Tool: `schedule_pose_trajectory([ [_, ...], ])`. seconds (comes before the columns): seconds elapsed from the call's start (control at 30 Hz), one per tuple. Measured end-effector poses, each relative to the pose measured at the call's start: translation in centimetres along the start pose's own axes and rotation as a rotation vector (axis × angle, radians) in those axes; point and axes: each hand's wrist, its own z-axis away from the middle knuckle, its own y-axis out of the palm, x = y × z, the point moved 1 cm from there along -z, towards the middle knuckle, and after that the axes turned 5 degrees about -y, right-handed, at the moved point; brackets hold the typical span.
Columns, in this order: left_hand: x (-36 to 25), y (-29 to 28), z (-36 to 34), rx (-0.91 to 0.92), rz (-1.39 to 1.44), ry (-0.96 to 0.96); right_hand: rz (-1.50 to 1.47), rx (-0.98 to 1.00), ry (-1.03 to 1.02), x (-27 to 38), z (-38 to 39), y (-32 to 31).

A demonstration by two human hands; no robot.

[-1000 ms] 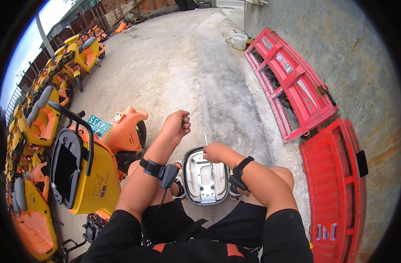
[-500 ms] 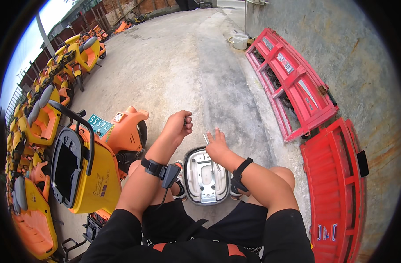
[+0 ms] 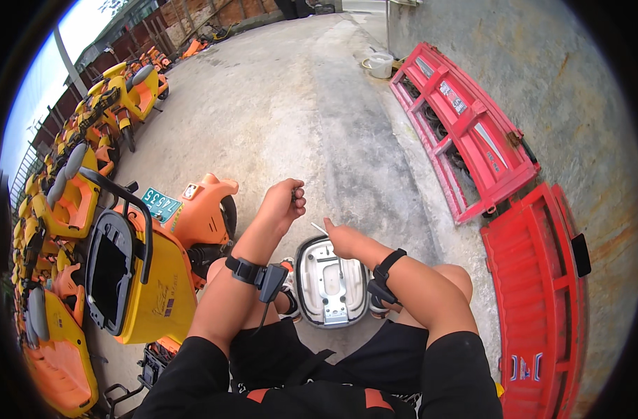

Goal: Fixing the seat or base of an electric scooter using tools.

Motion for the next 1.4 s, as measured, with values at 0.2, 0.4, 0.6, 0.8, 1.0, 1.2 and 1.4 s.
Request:
schedule_pose_trajectory([
  [0.2, 0.2, -0.1, 0.0, 0.007, 0.001, -0.003, 0.259, 0.084, -0.122, 1.0, 0.1, 0.2],
  [0.4, -0.1, 0.1, 0.5, -0.011, -0.030, -0.011, 0.562, 0.324, -0.172, 0.8, 1.1, -0.5],
  [0.6, 0.3, -0.7, 0.4, -0.010, -0.058, 0.002, 0.558, 0.331, -0.121, 0.4, 1.8, -0.8],
  [0.8, 1.2, -1.4, 0.1, 0.022, -0.181, -0.014, 0.574, 0.405, -0.054, 1.7, 2.9, -2.1],
  [1.0, 4.4, -3.8, -0.6, 0.033, -0.434, -0.072, 0.532, 0.431, 0.010, 3.5, 3.8, -3.8],
  [1.2, 9.1, -8.7, -0.9, 0.106, -0.611, -0.325, 0.406, 0.280, 0.131, 4.7, 5.3, -7.6],
  [1.4, 15.6, -12.7, -4.4, 0.111, -1.157, -0.483, 0.406, 0.243, 0.073, 4.1, 7.0, -11.0],
])
